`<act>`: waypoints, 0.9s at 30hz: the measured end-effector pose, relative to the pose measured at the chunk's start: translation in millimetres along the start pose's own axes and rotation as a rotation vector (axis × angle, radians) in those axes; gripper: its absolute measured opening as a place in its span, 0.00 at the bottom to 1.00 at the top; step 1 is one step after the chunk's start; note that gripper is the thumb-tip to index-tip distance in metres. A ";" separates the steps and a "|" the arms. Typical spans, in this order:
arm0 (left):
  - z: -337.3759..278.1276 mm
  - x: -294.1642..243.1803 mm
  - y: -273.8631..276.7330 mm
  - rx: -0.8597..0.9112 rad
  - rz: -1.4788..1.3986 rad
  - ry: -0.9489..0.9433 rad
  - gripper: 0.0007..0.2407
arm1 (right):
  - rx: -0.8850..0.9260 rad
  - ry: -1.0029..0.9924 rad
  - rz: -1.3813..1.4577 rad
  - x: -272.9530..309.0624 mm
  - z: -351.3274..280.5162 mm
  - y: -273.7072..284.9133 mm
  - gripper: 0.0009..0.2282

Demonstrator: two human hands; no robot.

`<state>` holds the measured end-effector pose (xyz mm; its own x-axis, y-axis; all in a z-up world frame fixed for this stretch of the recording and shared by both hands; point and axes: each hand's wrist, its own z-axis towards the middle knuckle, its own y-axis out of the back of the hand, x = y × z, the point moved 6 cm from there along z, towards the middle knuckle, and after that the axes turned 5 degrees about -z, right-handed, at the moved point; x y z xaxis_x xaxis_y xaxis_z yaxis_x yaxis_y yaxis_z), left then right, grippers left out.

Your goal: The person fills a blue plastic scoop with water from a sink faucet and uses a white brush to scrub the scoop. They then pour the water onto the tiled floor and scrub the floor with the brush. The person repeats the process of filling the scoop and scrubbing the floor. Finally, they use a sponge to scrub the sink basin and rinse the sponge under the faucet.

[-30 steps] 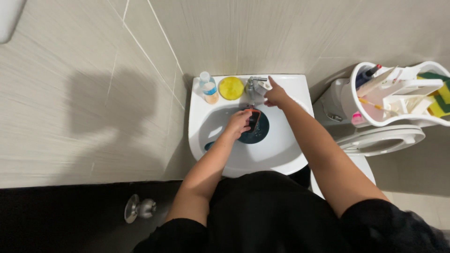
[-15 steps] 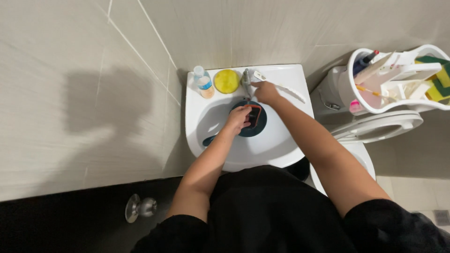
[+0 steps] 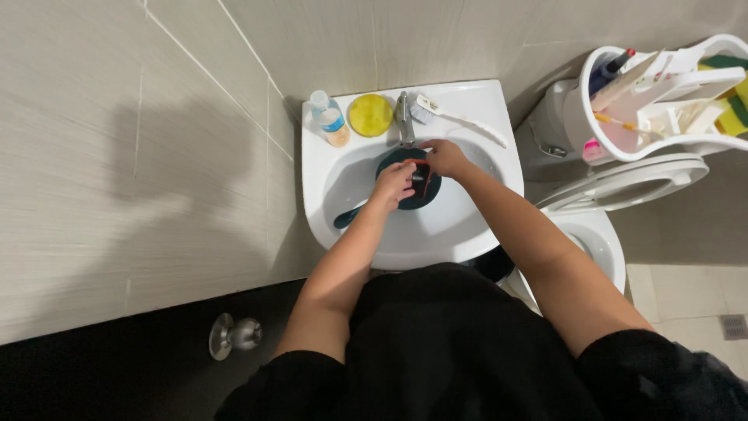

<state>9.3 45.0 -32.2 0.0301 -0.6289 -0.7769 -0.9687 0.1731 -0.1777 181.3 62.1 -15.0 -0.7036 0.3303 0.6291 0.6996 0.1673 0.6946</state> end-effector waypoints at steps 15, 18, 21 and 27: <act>-27.7 -11.7 1.5 -0.016 0.038 -0.012 0.25 | 0.006 -0.232 0.540 -55.1 -22.4 -44.7 0.13; -33.6 -5.0 -2.6 -0.036 0.081 0.012 0.24 | 0.024 0.001 0.125 -36.9 -60.7 -40.0 0.18; -18.6 6.3 0.1 -0.041 0.132 0.020 0.22 | 0.074 0.081 -0.082 -60.8 -62.3 -71.7 0.17; -3.0 25.0 1.0 -0.077 0.273 -0.015 0.20 | 0.060 0.193 -0.223 -22.7 -110.3 -56.2 0.16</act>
<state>8.4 27.2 -50.1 -0.2310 -0.5558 -0.7986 -0.9575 0.2757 0.0851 144.3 -57.2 -29.8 -0.8472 0.0974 0.5223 0.5274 0.2726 0.8047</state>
